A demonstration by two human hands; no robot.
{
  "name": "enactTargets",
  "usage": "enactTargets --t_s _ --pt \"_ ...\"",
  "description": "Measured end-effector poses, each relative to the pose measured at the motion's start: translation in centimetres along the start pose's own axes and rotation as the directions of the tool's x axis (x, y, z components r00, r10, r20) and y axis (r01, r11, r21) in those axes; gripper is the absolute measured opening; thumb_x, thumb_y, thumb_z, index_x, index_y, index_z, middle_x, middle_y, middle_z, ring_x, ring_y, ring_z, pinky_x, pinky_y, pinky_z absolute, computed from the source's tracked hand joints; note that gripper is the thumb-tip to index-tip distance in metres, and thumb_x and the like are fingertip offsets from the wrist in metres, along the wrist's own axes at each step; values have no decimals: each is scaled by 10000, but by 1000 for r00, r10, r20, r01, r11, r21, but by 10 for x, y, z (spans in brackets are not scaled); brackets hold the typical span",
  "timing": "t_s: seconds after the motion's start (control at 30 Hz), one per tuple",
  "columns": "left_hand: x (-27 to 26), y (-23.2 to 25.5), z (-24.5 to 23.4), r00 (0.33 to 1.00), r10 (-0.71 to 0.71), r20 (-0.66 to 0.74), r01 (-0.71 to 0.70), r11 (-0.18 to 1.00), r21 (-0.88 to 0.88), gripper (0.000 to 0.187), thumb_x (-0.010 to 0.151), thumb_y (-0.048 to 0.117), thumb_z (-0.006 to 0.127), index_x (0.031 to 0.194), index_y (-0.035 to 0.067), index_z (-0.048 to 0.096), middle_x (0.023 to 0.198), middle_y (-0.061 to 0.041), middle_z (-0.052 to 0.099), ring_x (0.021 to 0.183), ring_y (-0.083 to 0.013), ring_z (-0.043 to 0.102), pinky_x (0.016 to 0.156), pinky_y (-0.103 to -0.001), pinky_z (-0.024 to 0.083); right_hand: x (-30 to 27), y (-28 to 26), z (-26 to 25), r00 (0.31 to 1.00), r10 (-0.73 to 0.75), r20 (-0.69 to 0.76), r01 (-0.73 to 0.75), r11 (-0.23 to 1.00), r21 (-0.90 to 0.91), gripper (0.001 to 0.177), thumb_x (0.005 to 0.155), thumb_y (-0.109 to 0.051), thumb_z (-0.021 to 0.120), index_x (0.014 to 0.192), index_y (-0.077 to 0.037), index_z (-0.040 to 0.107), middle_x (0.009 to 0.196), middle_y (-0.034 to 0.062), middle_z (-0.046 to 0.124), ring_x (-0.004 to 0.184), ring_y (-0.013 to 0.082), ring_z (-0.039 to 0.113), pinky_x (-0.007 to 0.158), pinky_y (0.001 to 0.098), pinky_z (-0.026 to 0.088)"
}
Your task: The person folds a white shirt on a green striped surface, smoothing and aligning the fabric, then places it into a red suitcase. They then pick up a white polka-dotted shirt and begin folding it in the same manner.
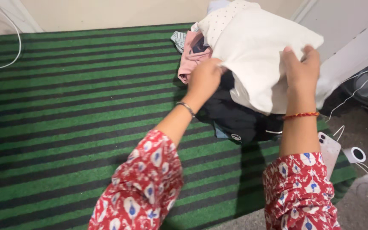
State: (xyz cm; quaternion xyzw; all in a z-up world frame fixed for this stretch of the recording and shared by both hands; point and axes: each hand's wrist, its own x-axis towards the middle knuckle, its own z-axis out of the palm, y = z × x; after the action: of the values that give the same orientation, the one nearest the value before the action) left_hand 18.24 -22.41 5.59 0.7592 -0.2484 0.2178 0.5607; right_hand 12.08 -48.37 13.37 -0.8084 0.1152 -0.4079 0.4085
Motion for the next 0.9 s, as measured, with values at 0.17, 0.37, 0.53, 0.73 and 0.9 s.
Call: enactTargets --t_s 0.17,0.37,0.53,0.73,0.9 --pt "3 -62 -40 886 -429 -175 243 751 -614 172 913 74 615 970 -30 739 929 -107 725 847 -180 650 762 -330 526 -9 -30 -11 962 240 132 -272 796 541 539 943 -284 670 1414 -96 486 1140 98 720 1070 167 697 867 347 515" --pt "-79 -140 -152 648 -679 -346 35 480 -876 277 1029 192 515 1149 -6 666 1096 -124 726 935 -221 723 813 -363 610 -2 10 18 996 45 73 -59 979 196 577 982 -300 811 1409 21 594 1313 161 670 1177 239 652 1032 414 528" --pt "-149 -149 -193 541 -682 -492 315 707 -634 333 1040 149 601 1247 -110 573 1191 -187 701 1062 -266 672 909 -374 561 -16 -2 61 964 -4 268 168 787 -594 1128 732 -494 980 1561 -37 366 1445 236 498 1248 502 449 882 664 368" --pt "-180 -100 -173 842 -497 -211 390 831 -397 1112 754 83 802 1563 18 41 1516 -158 332 1379 -267 371 1085 -396 386 -21 -34 112 972 -96 217 204 803 -560 484 831 -197 753 1308 -129 709 1385 245 571 1198 538 511 994 569 447" --pt "-129 -101 -156 823 -490 -289 420 866 -271 822 832 77 825 1475 11 317 1413 -185 551 1319 -274 541 1102 -374 432 -50 -24 94 951 -307 -45 302 948 -96 344 828 -18 618 1160 16 703 1219 214 705 1167 369 677 1064 417 513"
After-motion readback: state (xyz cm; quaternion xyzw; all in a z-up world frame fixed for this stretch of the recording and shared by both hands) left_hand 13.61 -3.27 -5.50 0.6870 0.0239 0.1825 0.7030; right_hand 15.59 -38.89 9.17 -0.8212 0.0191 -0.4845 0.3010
